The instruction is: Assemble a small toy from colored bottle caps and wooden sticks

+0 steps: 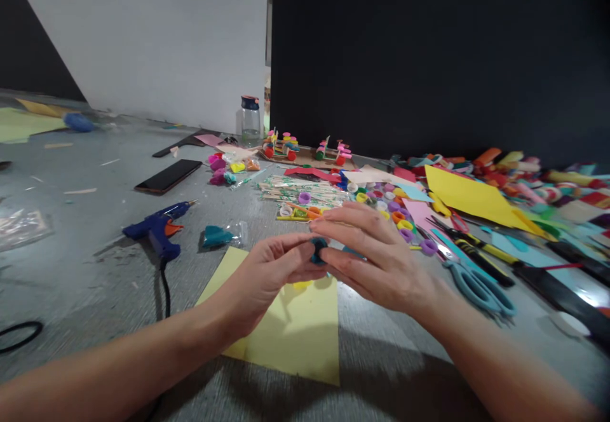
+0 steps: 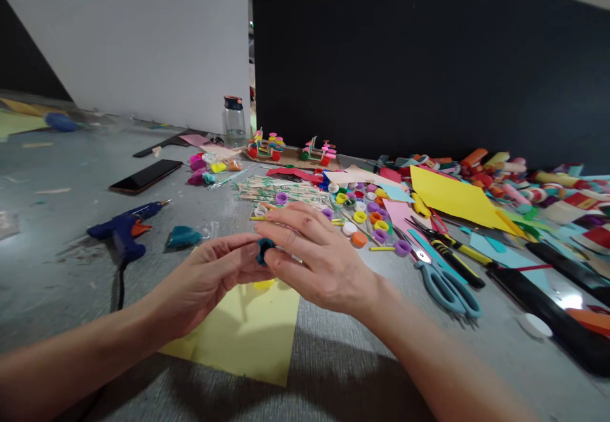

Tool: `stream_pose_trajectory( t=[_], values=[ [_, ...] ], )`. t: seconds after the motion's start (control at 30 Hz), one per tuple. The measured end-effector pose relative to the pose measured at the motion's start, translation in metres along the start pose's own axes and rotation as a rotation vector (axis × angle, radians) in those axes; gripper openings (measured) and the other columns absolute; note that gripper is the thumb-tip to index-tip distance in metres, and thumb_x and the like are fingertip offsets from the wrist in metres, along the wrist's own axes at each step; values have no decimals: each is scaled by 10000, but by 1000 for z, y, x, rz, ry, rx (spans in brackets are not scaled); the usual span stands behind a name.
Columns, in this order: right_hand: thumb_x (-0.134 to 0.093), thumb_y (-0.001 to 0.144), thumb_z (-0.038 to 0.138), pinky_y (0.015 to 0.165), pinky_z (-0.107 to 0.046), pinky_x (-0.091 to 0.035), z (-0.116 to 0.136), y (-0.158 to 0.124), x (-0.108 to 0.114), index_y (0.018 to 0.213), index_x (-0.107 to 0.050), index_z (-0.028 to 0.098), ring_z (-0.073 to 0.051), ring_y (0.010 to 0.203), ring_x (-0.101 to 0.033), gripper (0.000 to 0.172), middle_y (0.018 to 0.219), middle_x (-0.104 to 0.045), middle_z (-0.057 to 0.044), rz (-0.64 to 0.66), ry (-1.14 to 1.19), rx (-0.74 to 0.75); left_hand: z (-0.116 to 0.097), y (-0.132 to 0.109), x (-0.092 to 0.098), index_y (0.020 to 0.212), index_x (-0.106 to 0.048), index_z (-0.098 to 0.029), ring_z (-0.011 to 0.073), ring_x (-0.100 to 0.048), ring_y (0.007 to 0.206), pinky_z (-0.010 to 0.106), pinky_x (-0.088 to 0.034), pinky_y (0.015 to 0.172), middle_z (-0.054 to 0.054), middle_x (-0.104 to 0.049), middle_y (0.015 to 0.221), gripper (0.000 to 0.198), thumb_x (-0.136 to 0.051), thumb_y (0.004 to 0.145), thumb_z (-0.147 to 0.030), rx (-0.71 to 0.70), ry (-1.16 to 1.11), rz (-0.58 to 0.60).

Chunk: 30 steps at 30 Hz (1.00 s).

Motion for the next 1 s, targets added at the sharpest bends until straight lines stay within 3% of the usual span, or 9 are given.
stream_pose_trajectory(
  t=[0.27, 0.4, 0.6, 0.77, 0.87, 1.0],
  values=[
    [-671, 878, 131, 1017, -473, -532, 2, 5, 5, 952, -652, 174, -247, 1204, -587, 87, 1190, -690, -101, 27, -6, 11, -13, 1, -4, 879, -801, -161, 142, -620, 743, 240, -492, 742, 36, -729, 811, 186, -621, 904, -202, -45, 249, -26],
    [-632, 901, 125, 1014, -468, -532, 1, 6, 6, 950, -653, 178, -234, 1213, -578, 75, 1202, -682, -100, 77, 0, -4, -17, 2, -6, 898, -801, -158, 157, -638, 748, 263, -515, 749, 49, -731, 820, 179, -625, 893, -185, -32, 236, -27],
    [-587, 909, 82, 1049, -455, -520, 2, 5, 3, 932, -634, 193, -212, 1206, -585, 122, 1202, -687, -78, 47, 63, -20, -14, 3, 1, 919, -794, -160, 163, -660, 765, 283, -538, 779, 47, -730, 826, 172, -661, 886, -263, 11, 269, -26],
    [-554, 921, 81, 1060, -483, -501, 3, 1, -1, 904, -628, 181, -221, 1210, -574, 126, 1226, -673, -80, 38, 53, -19, -1, 0, -3, 1001, -757, -185, 191, -666, 914, 356, -518, 907, 64, -730, 1004, 262, -643, 910, -403, 28, -31, -65],
    [-558, 926, 107, 1036, -488, -512, 5, 0, -6, 811, -607, 185, -235, 1189, -581, 147, 1208, -676, -93, 40, 18, -27, 5, -4, -11, 1068, -725, -181, 201, -639, 1045, 367, -453, 1015, 78, -710, 1107, 271, -586, 955, -384, 7, -251, -60],
    [-562, 931, 125, 1028, -489, -512, 10, 3, -11, 790, -611, 170, -250, 1183, -578, 156, 1196, -676, -115, 45, 30, -51, 3, -8, -19, 1183, -680, -181, 199, -601, 1109, 361, -420, 1048, 84, -678, 1191, 305, -497, 1006, -349, 37, -372, -85]
  ],
)
Point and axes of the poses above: each hand's wrist, its own y-axis towards the middle knuckle, its own x-axis out of the back of the hand, z = x × y, the point moved 1 cm from there along y, towards the middle knuckle
